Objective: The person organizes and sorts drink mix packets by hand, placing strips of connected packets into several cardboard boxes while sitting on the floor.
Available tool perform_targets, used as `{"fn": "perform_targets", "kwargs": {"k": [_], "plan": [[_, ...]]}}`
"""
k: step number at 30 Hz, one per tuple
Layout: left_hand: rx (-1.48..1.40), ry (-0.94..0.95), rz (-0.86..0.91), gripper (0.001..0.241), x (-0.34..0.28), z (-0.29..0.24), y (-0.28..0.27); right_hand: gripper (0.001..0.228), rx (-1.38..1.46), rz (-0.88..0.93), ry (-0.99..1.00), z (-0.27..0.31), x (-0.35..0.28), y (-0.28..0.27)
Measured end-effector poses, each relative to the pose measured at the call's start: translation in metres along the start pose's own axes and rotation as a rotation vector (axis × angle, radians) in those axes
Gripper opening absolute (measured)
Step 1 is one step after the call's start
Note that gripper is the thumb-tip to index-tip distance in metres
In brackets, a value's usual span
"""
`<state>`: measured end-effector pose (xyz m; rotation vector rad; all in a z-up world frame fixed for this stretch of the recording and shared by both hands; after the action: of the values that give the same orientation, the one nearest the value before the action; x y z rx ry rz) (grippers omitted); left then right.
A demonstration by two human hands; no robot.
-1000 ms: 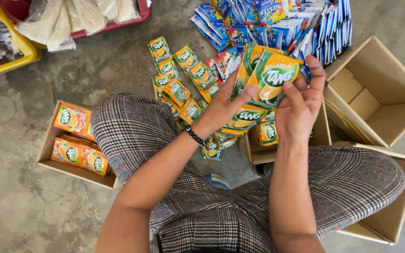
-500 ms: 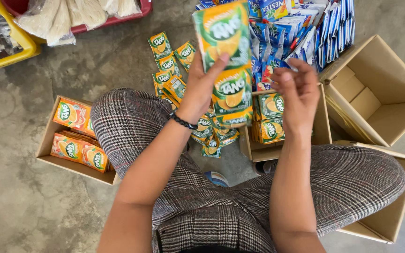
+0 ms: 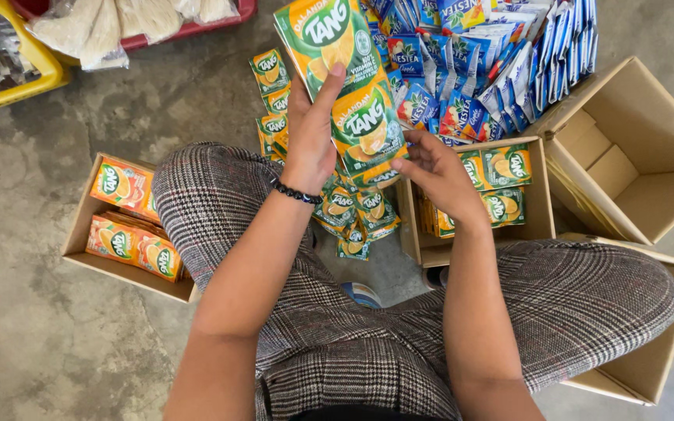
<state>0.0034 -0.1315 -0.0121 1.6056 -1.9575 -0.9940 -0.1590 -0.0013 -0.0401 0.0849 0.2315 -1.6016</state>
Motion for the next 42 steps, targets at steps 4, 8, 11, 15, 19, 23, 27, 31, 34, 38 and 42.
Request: {"fn": "perform_targets", "kwargs": {"k": [4, 8, 11, 15, 19, 23, 27, 31, 34, 38, 42], "plan": [[0.068, 0.122, 0.071, 0.055, -0.004, -0.013, 0.008, 0.045, -0.073, -0.046, 0.041, -0.004, -0.002, -0.005], [0.101, 0.151, 0.09, 0.056, -0.006, -0.017, 0.014, 0.046, -0.057, -0.057, 0.001, 0.002, -0.003, -0.005], [0.235, 0.255, 0.108, 0.054, -0.01, -0.026, 0.017, 0.042, -0.016, -0.085, -0.061, 0.004, 0.0, -0.006], [0.299, 0.483, 0.11, 0.046, -0.018, -0.049, 0.02, 0.031, -0.074, -0.236, -0.114, -0.022, 0.009, -0.019], [0.388, 0.649, 0.045, 0.042, -0.02, -0.071, 0.014, 0.016, -0.416, -0.145, 0.092, -0.115, 0.021, 0.008], [0.267, 0.654, 0.018, 0.04, -0.014, -0.077, 0.004, 0.036, -0.529, 0.462, 0.317, -0.228, 0.006, 0.124], [0.289, 0.635, -0.027, 0.034, -0.013, -0.075, -0.001, 0.062, -0.867, 0.65, 0.093, -0.268, -0.022, 0.188], [0.223, 0.629, -0.016, 0.032, -0.011, -0.075, -0.002, 0.069, -0.763, 0.539, 0.127, -0.292, -0.021, 0.182], [0.208, 0.632, -0.006, 0.033, -0.011, -0.075, 0.0, 0.066, -0.627, 0.561, 0.015, -0.296, -0.023, 0.19], [0.259, 0.642, -0.021, 0.041, -0.011, -0.075, 0.0, 0.061, -0.415, 0.508, 0.159, -0.287, -0.019, 0.188], [0.242, 0.617, -0.024, 0.044, -0.01, -0.081, -0.006, 0.042, -0.688, 0.459, 0.247, -0.229, 0.015, 0.131]]}}
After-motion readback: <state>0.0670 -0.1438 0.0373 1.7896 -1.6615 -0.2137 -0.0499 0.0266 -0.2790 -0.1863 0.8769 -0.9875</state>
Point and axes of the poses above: each hand's wrist, its own x-axis towards the middle knuckle, its own y-axis out of the palm, z = x × y, the point moved 8 cm from there along x, towards the middle knuckle, and after that the axes turned 8 degrees about -x, right-handed, at the moved point
